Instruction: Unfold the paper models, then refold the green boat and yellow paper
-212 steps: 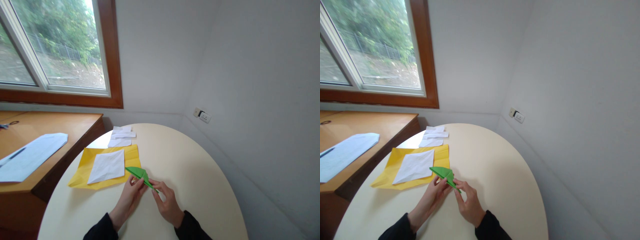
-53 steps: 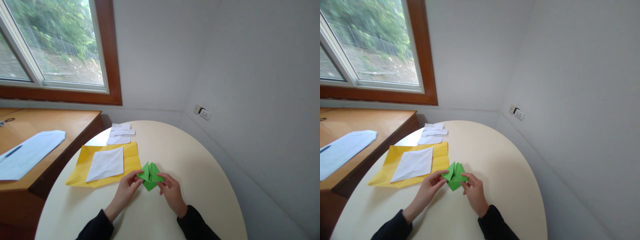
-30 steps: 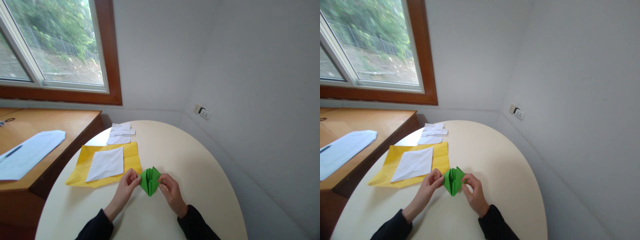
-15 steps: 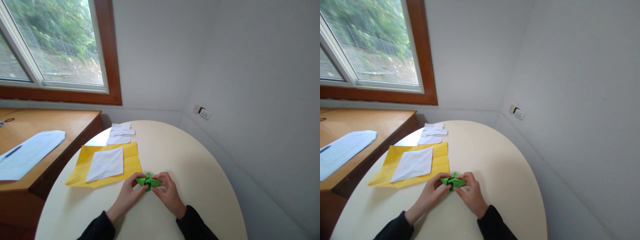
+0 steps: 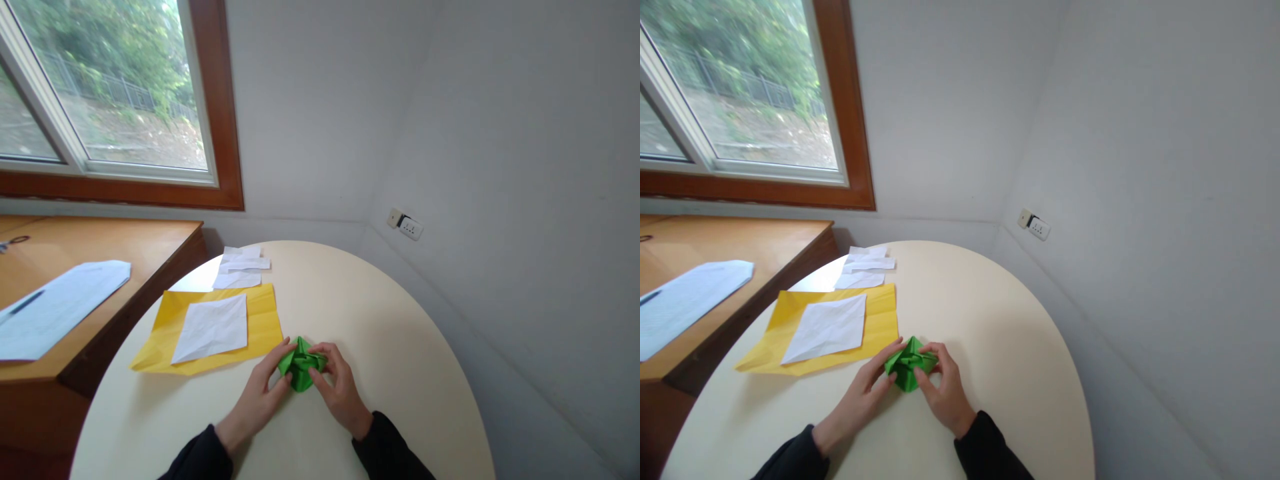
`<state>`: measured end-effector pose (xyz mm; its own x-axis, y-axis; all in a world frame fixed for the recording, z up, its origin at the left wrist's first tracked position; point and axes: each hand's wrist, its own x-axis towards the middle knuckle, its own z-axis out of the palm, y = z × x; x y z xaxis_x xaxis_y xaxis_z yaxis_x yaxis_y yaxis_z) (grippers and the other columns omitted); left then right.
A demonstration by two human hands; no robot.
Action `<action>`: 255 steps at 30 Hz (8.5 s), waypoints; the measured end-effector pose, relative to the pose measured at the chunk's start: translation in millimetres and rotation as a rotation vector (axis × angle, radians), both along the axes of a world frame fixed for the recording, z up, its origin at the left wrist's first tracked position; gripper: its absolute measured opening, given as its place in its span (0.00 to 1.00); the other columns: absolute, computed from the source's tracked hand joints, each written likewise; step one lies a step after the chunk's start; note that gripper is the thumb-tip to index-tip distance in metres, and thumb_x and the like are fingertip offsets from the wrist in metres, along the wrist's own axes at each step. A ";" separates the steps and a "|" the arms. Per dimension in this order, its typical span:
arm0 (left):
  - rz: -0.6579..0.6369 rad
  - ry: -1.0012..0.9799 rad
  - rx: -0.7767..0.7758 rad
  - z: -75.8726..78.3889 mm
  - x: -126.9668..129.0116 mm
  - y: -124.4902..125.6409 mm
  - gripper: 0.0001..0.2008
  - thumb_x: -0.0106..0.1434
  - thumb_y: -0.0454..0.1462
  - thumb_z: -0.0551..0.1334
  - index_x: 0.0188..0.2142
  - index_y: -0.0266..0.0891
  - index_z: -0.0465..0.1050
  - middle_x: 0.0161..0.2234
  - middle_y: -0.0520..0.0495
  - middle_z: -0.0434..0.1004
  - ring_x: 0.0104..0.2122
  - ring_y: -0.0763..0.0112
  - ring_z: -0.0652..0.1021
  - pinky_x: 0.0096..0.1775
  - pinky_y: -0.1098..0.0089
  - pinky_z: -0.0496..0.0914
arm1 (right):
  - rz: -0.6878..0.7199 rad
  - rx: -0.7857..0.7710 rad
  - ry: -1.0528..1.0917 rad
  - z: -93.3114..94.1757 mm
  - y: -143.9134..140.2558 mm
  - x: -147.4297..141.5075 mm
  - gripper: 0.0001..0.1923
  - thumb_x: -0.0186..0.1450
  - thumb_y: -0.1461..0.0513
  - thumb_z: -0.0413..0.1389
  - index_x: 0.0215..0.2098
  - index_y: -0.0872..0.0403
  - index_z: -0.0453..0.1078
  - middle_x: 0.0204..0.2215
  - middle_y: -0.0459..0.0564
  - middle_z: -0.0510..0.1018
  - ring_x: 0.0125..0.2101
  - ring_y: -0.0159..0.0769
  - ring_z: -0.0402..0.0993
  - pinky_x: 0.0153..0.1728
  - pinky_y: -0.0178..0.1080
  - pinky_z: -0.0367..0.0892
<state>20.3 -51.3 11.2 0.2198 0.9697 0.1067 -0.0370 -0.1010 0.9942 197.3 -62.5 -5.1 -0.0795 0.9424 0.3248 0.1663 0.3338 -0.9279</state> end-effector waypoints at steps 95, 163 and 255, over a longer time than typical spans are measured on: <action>0.306 -0.313 -0.220 -20.1 12.0 13.0 0.20 0.42 0.48 0.69 0.28 0.33 0.74 0.26 0.46 0.76 0.29 0.64 0.73 0.33 0.67 0.67 | -0.108 -0.092 -0.393 27.7 26.0 -45.1 0.15 0.64 0.65 0.45 0.36 0.57 0.75 0.30 0.52 0.80 0.30 0.36 0.74 0.34 0.36 0.65; 0.366 -0.840 -0.467 25.8 -15.0 26.8 0.06 0.62 0.29 0.56 0.35 0.33 0.72 0.30 0.45 0.77 0.28 0.71 0.79 0.32 0.72 0.74 | 0.160 -0.532 0.456 -4.4 12.9 -69.4 0.28 0.50 0.42 0.59 0.30 0.59 0.68 0.22 0.52 0.78 0.23 0.38 0.77 0.23 0.38 0.71; 0.443 -0.650 -0.227 15.3 -40.1 41.8 0.19 0.46 0.47 0.70 0.30 0.33 0.74 0.30 0.44 0.79 0.29 0.71 0.78 0.33 0.72 0.71 | 0.076 -0.485 0.513 -4.2 10.6 -68.6 0.26 0.47 0.45 0.63 0.27 0.58 0.65 0.20 0.51 0.78 0.21 0.38 0.77 0.21 0.36 0.71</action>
<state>-19.8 -9.5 26.5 -0.2265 0.9654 -0.1289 -0.6168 -0.0398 0.7861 128.6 -51.9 -9.4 -0.1003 0.9882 -0.1156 -0.3390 -0.1432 -0.9298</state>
